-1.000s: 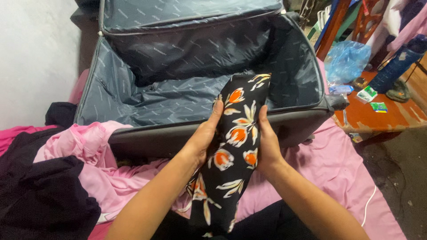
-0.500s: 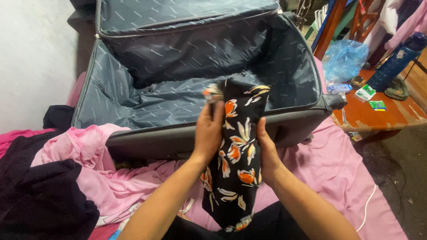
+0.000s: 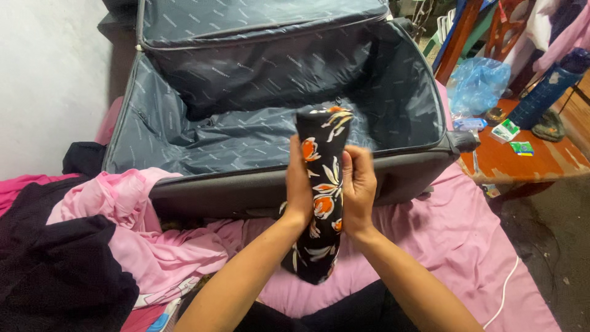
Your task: The person folds a floral top, a pink shirt, and a blue shirt by hand and places them into a black suitcase on a bed.
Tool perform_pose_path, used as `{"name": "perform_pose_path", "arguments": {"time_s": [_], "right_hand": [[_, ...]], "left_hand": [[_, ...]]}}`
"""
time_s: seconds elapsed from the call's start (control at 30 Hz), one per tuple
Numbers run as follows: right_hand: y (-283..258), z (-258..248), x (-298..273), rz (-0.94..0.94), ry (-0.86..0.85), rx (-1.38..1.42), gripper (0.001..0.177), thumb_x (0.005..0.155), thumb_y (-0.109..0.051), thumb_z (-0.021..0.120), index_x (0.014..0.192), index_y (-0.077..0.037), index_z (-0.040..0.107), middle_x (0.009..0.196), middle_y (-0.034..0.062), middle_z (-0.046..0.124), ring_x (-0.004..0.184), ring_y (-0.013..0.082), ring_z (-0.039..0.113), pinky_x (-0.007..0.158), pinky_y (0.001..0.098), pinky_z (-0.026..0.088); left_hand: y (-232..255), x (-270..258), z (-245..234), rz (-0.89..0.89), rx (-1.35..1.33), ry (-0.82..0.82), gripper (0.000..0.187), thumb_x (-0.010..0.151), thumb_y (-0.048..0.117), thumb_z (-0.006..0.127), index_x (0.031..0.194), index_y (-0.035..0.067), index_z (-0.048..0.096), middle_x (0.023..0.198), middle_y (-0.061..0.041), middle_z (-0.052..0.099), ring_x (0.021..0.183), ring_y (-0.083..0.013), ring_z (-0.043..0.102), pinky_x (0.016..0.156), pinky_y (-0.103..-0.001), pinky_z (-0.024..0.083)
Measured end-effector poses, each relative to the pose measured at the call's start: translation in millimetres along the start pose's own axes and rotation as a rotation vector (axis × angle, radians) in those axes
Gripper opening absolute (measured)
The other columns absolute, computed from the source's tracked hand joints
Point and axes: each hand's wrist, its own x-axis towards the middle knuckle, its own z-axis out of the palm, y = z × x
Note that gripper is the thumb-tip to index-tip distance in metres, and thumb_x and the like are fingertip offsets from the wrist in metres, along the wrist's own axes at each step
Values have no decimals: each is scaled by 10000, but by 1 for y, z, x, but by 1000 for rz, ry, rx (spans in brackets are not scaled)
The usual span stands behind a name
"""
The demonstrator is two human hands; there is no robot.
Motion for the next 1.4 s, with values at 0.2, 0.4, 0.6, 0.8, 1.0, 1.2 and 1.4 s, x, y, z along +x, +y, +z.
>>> {"name": "perform_pose_path", "arguments": {"time_s": [0.2, 0.4, 0.6, 0.8, 1.0, 1.2, 1.4], "right_hand": [[-23, -13, -2, -5, -351, 153, 795, 981, -375, 729, 1490, 84, 325, 1314, 98, 550, 1208, 152, 556, 998, 267, 467], [0, -24, 0, 535, -230, 784, 525, 1056, -470, 622, 1214, 31, 633, 1120, 97, 713, 989, 187, 679, 879, 349, 577], [-7, -14, 16, 674, -104, 838, 585, 981, -581, 456, 1191, -74, 660, 1053, 42, 697, 897, 126, 671, 783, 288, 568], [-2, 6, 11, -31, 188, 333, 188, 1126, -254, 597, 1120, -91, 504, 997, -56, 508, 847, 32, 472, 773, 188, 441], [-23, -8, 9, 91, -47, 229, 217, 1183, -112, 520, 1074, 2, 670, 931, 25, 581, 863, 54, 504, 780, 193, 437], [-41, -21, 24, 170, -414, 593, 216, 957, -3, 672, 1128, -54, 550, 1195, -3, 601, 929, 76, 601, 812, 223, 513], [-16, -29, 32, 430, -458, 708, 204, 980, -9, 690, 1088, -69, 527, 1048, 77, 627, 894, 106, 611, 775, 238, 508]], "left_hand": [[27, -26, 17, 694, 1015, 78, 428, 1053, 329, 542, 1409, 93, 520, 1162, -147, 759, 973, -259, 740, 761, -346, 544], [32, -1, 5, 506, 553, -133, 330, 1106, 274, 573, 1296, 12, 640, 1106, -112, 744, 953, -149, 694, 815, -291, 554], [-18, 16, -14, 311, 274, -328, 246, 1129, 240, 551, 1138, 23, 665, 938, 4, 672, 799, -43, 573, 702, -203, 480], [-35, 0, -7, 324, 186, -243, 137, 1080, 142, 529, 1081, 49, 629, 941, 26, 645, 857, -30, 585, 752, -198, 491], [-33, 7, -17, 237, 48, -197, 274, 1088, 246, 447, 1147, 32, 607, 989, -15, 668, 875, -82, 640, 788, -250, 547], [-5, 20, -24, -26, 40, -374, 401, 1032, 387, 494, 1255, 56, 543, 976, -34, 638, 840, -102, 646, 748, -268, 554], [22, 7, -10, 356, 419, -312, 381, 968, 257, 681, 1186, 48, 449, 1029, -50, 621, 905, -111, 643, 768, -281, 586]]}}
